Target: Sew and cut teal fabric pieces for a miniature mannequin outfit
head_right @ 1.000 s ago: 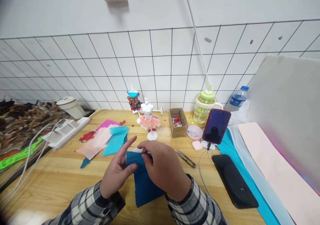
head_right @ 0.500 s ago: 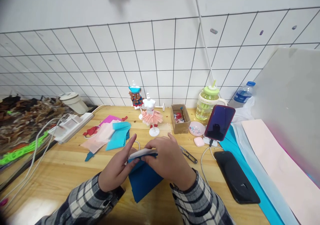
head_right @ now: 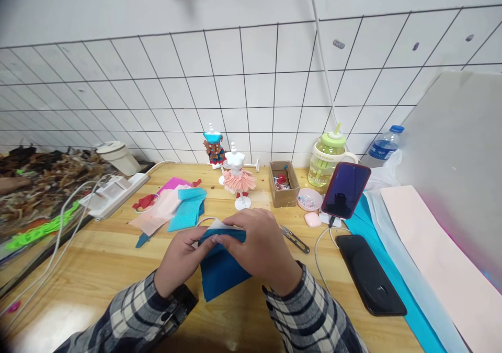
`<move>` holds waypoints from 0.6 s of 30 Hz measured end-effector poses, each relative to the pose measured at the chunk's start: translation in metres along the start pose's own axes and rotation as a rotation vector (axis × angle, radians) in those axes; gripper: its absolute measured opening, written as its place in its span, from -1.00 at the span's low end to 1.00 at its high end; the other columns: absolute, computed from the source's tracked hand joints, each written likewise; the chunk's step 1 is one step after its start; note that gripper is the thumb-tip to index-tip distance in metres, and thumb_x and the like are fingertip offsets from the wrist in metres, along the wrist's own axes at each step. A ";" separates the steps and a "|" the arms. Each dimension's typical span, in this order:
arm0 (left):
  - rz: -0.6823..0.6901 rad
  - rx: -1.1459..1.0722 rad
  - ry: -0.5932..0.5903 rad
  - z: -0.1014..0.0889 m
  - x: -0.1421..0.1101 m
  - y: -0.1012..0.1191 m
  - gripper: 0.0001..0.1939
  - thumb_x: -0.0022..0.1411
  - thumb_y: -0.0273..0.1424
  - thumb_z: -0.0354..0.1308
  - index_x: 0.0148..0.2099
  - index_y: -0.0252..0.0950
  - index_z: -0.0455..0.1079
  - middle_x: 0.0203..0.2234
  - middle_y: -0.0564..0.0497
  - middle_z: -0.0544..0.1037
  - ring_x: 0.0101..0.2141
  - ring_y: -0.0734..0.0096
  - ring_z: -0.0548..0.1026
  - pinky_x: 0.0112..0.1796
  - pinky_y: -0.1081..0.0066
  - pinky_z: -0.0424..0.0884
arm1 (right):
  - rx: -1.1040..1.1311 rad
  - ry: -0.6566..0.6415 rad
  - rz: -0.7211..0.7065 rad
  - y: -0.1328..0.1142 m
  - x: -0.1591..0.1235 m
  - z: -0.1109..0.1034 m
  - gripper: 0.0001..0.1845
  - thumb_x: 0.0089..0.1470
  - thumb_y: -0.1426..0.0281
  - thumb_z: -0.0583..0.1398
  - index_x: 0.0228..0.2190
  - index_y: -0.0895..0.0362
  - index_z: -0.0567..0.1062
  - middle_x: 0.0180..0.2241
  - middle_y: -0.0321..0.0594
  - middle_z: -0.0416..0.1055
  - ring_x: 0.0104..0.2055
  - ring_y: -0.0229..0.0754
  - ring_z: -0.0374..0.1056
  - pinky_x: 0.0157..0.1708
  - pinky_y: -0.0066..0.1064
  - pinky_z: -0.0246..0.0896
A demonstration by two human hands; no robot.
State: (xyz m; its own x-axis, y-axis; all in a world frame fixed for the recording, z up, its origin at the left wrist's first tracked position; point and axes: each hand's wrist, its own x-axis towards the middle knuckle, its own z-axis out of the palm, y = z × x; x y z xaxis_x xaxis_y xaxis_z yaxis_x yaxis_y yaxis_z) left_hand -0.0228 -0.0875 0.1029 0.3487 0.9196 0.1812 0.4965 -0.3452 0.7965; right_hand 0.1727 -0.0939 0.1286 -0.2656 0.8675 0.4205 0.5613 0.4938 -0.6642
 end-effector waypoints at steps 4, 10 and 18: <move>0.013 -0.002 -0.029 0.003 -0.001 0.002 -0.75 0.26 -0.28 0.08 -0.26 -0.28 0.54 -0.44 0.04 0.59 -0.40 0.40 0.49 -0.35 0.49 0.32 | 0.069 0.005 0.025 -0.003 0.000 0.001 -0.93 0.03 0.32 0.27 -0.38 0.02 0.57 -0.37 -0.33 0.56 -0.29 -0.22 0.42 -0.23 -0.36 0.18; -0.072 -0.089 -0.283 0.017 -0.004 -0.010 -0.69 0.21 -0.20 0.12 -0.35 -0.33 0.53 -0.51 0.05 0.58 -0.49 0.38 0.47 -0.43 0.48 0.33 | 0.055 0.076 -0.030 -0.006 0.002 -0.008 -0.91 0.08 0.38 0.23 -0.40 0.02 0.58 -0.40 -0.35 0.55 -0.32 -0.25 0.42 -0.22 -0.36 0.18; -0.354 -0.727 -0.106 0.010 -0.004 -0.013 -0.66 0.18 -0.22 0.19 -0.05 -0.29 0.48 -0.17 -0.06 0.61 -0.15 0.14 0.55 -0.10 0.24 0.45 | 0.208 0.130 0.153 0.017 -0.004 -0.044 -0.20 0.03 -0.05 0.15 0.21 0.06 0.18 0.12 -0.07 0.32 0.15 0.05 0.20 0.09 -0.08 0.10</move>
State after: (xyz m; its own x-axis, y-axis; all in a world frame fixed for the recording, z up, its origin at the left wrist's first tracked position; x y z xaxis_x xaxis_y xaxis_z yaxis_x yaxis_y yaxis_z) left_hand -0.0224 -0.0888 0.0859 0.3594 0.9160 -0.1780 -0.0361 0.2043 0.9782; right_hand 0.2181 -0.0918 0.1431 -0.0801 0.9246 0.3724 0.4103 0.3711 -0.8330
